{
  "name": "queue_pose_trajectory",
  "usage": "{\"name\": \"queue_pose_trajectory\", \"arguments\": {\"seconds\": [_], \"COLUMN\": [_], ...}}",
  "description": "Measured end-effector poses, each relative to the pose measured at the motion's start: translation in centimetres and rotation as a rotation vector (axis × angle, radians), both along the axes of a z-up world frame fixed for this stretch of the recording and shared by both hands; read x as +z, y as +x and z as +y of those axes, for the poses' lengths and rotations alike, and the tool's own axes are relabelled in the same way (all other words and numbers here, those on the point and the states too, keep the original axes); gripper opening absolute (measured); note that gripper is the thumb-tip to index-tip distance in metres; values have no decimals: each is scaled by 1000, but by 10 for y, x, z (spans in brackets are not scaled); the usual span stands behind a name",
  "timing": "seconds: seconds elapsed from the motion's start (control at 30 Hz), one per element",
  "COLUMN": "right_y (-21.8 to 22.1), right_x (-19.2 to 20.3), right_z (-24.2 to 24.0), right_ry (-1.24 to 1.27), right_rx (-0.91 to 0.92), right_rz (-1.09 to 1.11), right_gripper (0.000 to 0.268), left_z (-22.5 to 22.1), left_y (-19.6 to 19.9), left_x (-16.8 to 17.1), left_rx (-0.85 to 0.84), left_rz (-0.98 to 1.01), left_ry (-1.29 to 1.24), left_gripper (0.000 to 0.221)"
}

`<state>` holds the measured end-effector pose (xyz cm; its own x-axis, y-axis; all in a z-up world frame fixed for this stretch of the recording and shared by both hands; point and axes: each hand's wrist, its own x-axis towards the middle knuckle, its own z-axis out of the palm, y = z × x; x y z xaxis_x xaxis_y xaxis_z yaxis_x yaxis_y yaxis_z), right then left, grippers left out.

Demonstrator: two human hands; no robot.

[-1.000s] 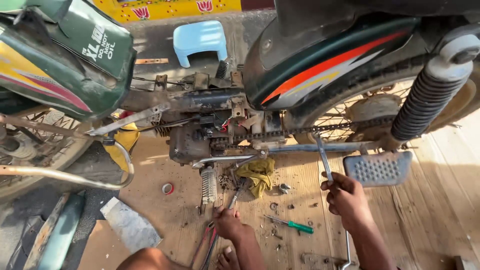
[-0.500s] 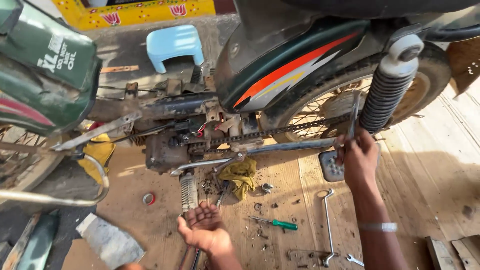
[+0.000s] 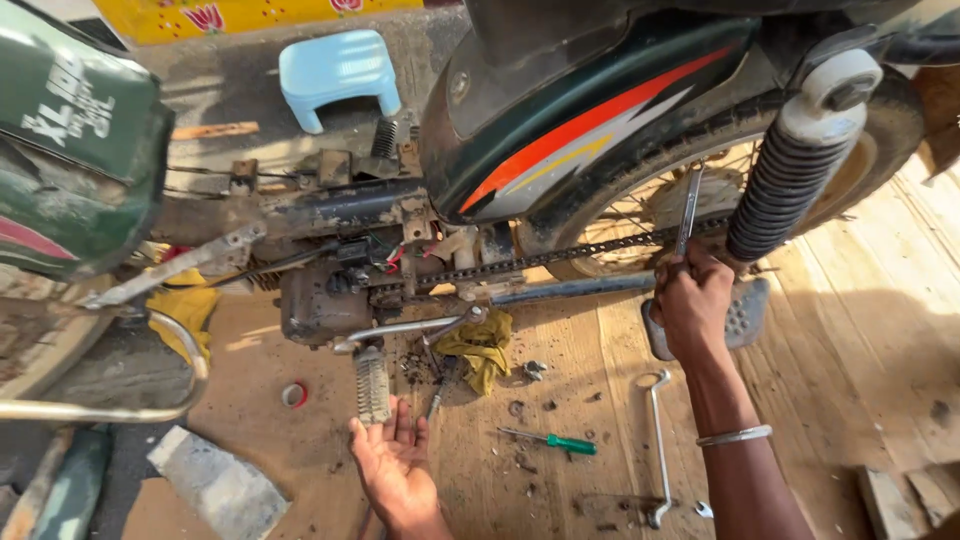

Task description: The person repairs a motorcycle chain and rear sprocket area. They use a wrench to loosen and turn a bolt near the chain, work on components near the engine, then hold and use a screwdriver while seated on the ground beside the motorcycle.

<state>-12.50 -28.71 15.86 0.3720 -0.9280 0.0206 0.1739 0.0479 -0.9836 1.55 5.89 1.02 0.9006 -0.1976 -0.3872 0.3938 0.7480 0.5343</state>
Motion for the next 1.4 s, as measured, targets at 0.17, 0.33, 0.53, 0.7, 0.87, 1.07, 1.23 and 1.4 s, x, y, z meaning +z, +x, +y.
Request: {"name": "queue_pose_trajectory", "arguments": {"seconds": [0.17, 0.33, 0.53, 0.7, 0.87, 1.07, 1.23, 1.4], "right_y": [5, 1, 0, -13, 0, 21, 24, 30], "right_x": [1, -21, -9, -13, 1, 10, 23, 34], "right_z": [2, -3, 30, 47, 26, -4, 3, 15], "right_ry": [-182, -494, -242, 58, -50, -75, -79, -259], "right_rx": [51, 121, 205, 14, -83, -164, -218, -205], "right_rz": [207, 481, 459, 115, -6, -199, -158, 6], "right_gripper": [15, 9, 18, 21, 20, 43, 56, 62], "left_z": [-2, -6, -7, -23, -25, -22, -19, -27], "left_y": [0, 1, 4, -4, -8, -6, 2, 2], "left_x": [13, 8, 15, 53, 64, 55, -9, 53], "left_rx": [19, 46, 118, 199, 196, 218, 190, 409], "left_rz": [4, 32, 37, 137, 87, 111, -110, -631], "left_ry": [82, 140, 197, 439, 481, 512, 1307, 1535], "left_gripper": [60, 60, 52, 46, 50, 52, 64, 46]}}
